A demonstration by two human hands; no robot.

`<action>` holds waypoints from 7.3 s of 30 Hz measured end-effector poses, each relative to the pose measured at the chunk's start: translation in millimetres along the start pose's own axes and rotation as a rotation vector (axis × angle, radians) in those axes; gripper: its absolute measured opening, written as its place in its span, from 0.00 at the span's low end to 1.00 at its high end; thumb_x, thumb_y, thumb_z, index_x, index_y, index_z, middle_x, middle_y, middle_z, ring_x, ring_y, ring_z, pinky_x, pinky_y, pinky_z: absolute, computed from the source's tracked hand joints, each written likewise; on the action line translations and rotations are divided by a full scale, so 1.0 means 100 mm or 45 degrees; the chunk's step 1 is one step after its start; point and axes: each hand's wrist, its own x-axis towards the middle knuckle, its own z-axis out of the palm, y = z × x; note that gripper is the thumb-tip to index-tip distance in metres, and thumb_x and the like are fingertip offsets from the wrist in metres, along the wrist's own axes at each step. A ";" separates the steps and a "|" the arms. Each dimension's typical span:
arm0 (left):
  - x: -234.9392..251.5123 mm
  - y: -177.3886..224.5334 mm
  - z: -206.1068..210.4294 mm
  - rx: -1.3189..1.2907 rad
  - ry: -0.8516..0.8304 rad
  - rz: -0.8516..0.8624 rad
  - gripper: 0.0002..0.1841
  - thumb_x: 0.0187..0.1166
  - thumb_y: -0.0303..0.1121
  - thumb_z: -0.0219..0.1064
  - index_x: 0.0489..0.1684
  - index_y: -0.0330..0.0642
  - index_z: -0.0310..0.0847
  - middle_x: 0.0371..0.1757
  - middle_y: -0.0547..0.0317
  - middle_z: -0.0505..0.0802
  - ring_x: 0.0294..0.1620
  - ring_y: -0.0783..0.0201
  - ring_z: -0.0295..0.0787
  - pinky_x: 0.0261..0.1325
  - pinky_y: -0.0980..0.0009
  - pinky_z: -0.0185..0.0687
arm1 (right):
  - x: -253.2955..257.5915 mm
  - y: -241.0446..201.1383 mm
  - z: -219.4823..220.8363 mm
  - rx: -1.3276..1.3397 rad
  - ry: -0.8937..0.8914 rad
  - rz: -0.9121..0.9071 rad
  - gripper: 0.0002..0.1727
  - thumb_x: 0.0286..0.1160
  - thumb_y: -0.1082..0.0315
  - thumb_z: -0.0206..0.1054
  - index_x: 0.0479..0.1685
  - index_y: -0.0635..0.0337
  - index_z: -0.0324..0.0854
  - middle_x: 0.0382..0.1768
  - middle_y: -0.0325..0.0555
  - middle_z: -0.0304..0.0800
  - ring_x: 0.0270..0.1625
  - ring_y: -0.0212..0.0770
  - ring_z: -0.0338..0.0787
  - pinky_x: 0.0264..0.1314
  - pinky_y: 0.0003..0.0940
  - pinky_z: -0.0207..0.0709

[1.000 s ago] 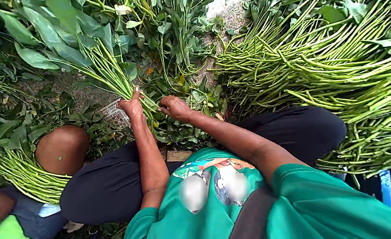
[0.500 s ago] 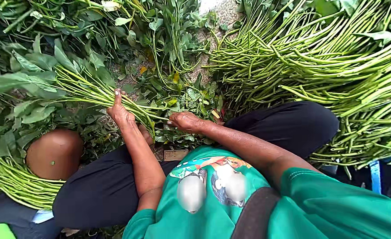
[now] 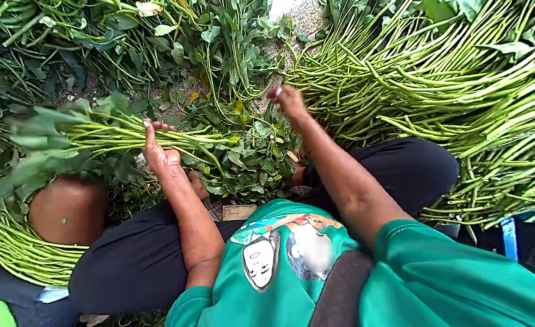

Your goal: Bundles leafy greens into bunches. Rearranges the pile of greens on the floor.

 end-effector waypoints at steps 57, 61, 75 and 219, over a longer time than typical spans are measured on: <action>0.08 -0.19 0.04 0.801 0.065 0.318 0.18 0.68 0.19 0.77 0.56 0.29 0.81 0.44 0.53 0.94 0.42 0.66 0.94 0.54 0.69 0.92 | -0.33 -0.46 0.71 -1.402 -0.782 0.197 0.14 0.77 0.70 0.69 0.55 0.70 0.87 0.61 0.74 0.87 0.67 0.78 0.84 0.59 0.83 0.73; 0.09 -0.23 0.08 0.786 0.039 0.305 0.18 0.69 0.18 0.76 0.56 0.29 0.80 0.43 0.54 0.95 0.42 0.66 0.94 0.54 0.69 0.92 | -0.28 -0.78 0.99 -1.044 -0.697 -0.356 0.15 0.85 0.62 0.64 0.55 0.62 0.90 0.61 0.61 0.90 0.69 0.65 0.86 0.67 0.71 0.78; 0.08 -0.10 0.02 -0.046 -0.091 -0.135 0.10 0.89 0.25 0.57 0.61 0.40 0.78 0.39 0.57 0.92 0.39 0.60 0.94 0.51 0.61 0.94 | 0.43 0.18 1.14 -0.797 -0.460 0.212 0.30 0.87 0.54 0.63 0.81 0.65 0.72 0.73 0.71 0.80 0.78 0.69 0.79 0.78 0.70 0.70; 0.04 -0.62 0.14 0.535 -0.070 -0.275 0.18 0.75 0.18 0.71 0.63 0.30 0.77 0.48 0.47 0.95 0.44 0.60 0.94 0.48 0.65 0.92 | -0.43 -0.37 1.30 -0.773 -0.364 -0.671 0.15 0.85 0.61 0.64 0.50 0.65 0.91 0.51 0.58 0.95 0.62 0.63 0.89 0.69 0.65 0.72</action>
